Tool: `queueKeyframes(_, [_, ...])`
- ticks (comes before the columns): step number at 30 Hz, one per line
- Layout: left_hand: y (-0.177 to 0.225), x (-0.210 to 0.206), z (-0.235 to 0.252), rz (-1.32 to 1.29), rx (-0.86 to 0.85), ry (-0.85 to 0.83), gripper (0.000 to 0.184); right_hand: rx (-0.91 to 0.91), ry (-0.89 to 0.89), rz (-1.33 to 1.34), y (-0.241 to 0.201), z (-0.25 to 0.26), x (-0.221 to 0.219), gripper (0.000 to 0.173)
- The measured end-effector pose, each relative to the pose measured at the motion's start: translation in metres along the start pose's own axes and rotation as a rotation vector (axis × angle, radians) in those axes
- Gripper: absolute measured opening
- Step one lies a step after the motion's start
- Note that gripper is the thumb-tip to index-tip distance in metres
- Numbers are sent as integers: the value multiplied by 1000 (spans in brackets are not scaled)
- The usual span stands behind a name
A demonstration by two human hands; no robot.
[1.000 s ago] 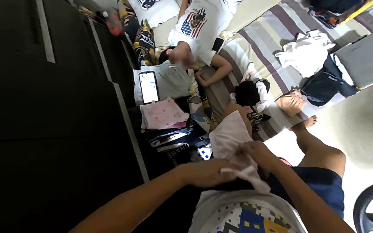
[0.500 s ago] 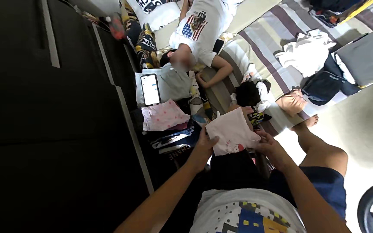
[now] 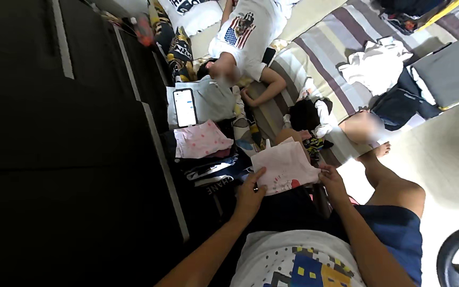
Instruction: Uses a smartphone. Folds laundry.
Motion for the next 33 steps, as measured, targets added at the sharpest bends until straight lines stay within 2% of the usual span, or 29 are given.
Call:
queueKeyframes(3, [7, -2, 3, 83, 13, -46, 59, 118, 3, -429, -26, -5, -5, 41])
queueKeyframes(4, [11, -1, 3, 96, 7, -56, 61, 238, 27, -561, -48, -8, -11, 42])
queueKeyframes(6, [17, -1, 4, 122, -23, -55, 65, 589, 61, -730, -100, -23, -38, 40])
queueKeyframes(8, [21, -4, 5, 148, -53, -49, 65, 879, -37, -762, -132, -37, -79, 39])
queueKeyframes(9, [20, -6, 6, 165, -48, -49, 65, 956, -111, -788, -135, -38, -98, 41])
queueKeyframes(11, [15, -9, 11, 188, -4, -55, 65, 909, -178, -844, -109, -14, -115, 58])
queueKeyframes(13, [14, -10, 17, 156, 38, -56, 70, 764, -124, -807, -79, 18, -107, 77])
queueKeyframes(14, [13, -9, 20, 130, 67, -53, 77, 701, -79, -732, -71, 27, -100, 79])
queueKeyframes(16, [2, -6, 24, -40, 172, -65, 91, 509, -6, -460, -59, 36, -84, 74])
queueKeyframes(17, [-8, -5, 26, -193, 273, -77, 87, 390, 3, -319, -50, 36, -79, 70])
queueKeyframes(19, [-27, -8, 25, -443, 497, -109, 61, 129, -30, -159, -28, 20, -69, 61])
queueKeyframes(20, [-33, -9, 26, -508, 552, -126, 54, 51, -34, -161, -19, 10, -63, 58])
queueKeyframes(22, [-33, -12, 28, -544, 537, -152, 45, -45, -60, -193, -10, -6, -55, 50])
queueKeyframes(25, [-21, -8, 33, -561, 422, -106, 41, -49, -76, -280, -12, -8, -43, 37])
queueKeyframes(28, [-1, 6, 40, -530, 274, -60, 43, 23, -75, -306, -42, -9, -40, 27])
queueKeyframes(30, [15, 26, 49, -463, 186, -27, 40, 91, -101, -303, -70, -8, -50, 26])
queueKeyframes(33, [37, 77, 64, -352, 114, 74, 42, 244, -192, -347, -112, 6, -86, 31])
Point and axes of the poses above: each hand's wrist, its own z-axis towards the middle knuckle, its own x-axis out of the back of the hand, y = z × x, the point moved 10 cm from there along z, towards the middle knuckle, and after that the axes turned 10 degrees about x, right-handed, at the moved point
